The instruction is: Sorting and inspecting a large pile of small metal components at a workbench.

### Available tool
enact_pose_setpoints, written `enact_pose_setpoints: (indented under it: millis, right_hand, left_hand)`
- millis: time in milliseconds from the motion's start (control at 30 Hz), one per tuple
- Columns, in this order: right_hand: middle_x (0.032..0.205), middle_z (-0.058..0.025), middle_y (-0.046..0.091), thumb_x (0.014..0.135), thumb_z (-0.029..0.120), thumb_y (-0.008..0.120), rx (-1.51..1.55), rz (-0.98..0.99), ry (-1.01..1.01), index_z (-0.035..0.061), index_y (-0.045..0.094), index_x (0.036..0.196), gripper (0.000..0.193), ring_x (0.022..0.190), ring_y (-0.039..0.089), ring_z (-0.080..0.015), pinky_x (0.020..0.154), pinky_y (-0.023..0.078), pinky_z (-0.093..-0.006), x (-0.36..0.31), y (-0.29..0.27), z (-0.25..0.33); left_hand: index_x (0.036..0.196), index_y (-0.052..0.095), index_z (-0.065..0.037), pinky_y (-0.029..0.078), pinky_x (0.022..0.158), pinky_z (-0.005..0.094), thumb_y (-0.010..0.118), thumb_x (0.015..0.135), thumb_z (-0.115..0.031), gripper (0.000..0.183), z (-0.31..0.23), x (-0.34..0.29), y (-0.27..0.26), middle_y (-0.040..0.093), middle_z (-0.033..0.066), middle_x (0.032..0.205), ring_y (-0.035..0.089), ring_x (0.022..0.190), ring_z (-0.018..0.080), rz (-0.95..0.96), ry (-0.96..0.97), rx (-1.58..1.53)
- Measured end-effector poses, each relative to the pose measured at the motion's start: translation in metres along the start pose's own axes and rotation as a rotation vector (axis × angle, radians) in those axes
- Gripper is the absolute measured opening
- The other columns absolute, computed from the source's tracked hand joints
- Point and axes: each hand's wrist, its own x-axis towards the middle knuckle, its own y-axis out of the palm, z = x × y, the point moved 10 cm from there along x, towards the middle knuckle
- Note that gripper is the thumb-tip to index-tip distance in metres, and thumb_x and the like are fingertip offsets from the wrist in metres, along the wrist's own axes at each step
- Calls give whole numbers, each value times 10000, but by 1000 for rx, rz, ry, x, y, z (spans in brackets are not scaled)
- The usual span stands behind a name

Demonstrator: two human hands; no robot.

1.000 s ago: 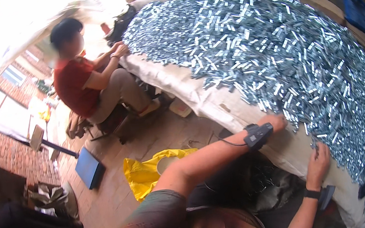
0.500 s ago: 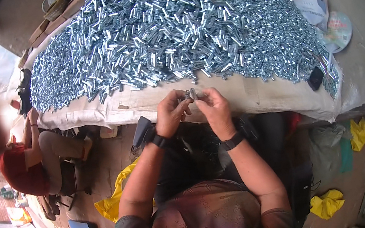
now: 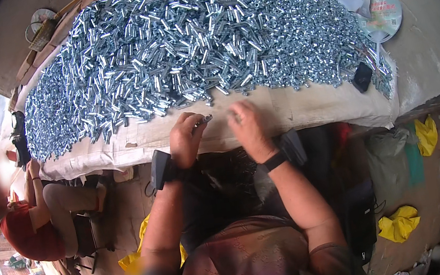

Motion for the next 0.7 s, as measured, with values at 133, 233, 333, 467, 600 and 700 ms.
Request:
enact_pose_setpoints:
  millis: [133, 233, 333, 467, 600, 700]
  right_hand:
    - [892, -129, 578, 755, 59, 611, -463, -84, -145, 31, 579, 933, 183, 877, 555, -302, 737, 461, -387, 25, -33, 18]
    - [838, -103, 563, 738, 64, 617, -706, -12, -234, 61, 578, 910, 176, 832, 548, -289, 712, 464, -386, 36, -25, 15]
    - [781, -80, 534, 726, 54, 600, -780, -5, -357, 84, 539, 802, 103, 777, 530, -279, 681, 455, -390, 38, -17, 12]
    - [808, -94, 564, 704, 28, 602, -732, 3, -329, 72, 557, 825, 136, 792, 542, -303, 678, 455, -393, 37, -17, 12]
    - [782, -38, 611, 740, 14, 616, -110, 36, 19, 43, 598, 896, 160, 724, 580, -168, 641, 461, -284, 19, -19, -2]
    - [760, 32, 590, 793, 51, 638, 301, 102, 282, 25, 616, 920, 131, 704, 520, -23, 636, 436, -192, -2, -3, -8]
  left_hand:
    - [948, 631, -7, 485, 677, 347, 631, 773, -57, 182, 19, -3, 19, 597, 126, 933, 612, 808, 292, 146, -53, 128]
    - [962, 627, 1, 485, 680, 330, 639, 767, -41, 200, 21, -3, 14, 613, 129, 949, 619, 810, 267, 76, -29, 18]
    - [976, 619, 4, 482, 653, 281, 640, 792, -32, 189, 24, -5, 9, 631, 93, 876, 614, 751, 179, 59, -80, -140]
    - [954, 609, 7, 462, 618, 224, 633, 825, -36, 138, 42, -20, 18, 607, 33, 784, 570, 694, 89, 156, -433, -447]
    - [947, 594, -7, 433, 582, 184, 620, 847, -42, 108, 40, -26, 19, 566, -18, 745, 523, 657, 41, 151, -381, -577]
    - [955, 589, -17, 414, 560, 174, 621, 847, -42, 115, 39, -30, 22, 562, -26, 735, 510, 639, 35, 145, -396, -697]
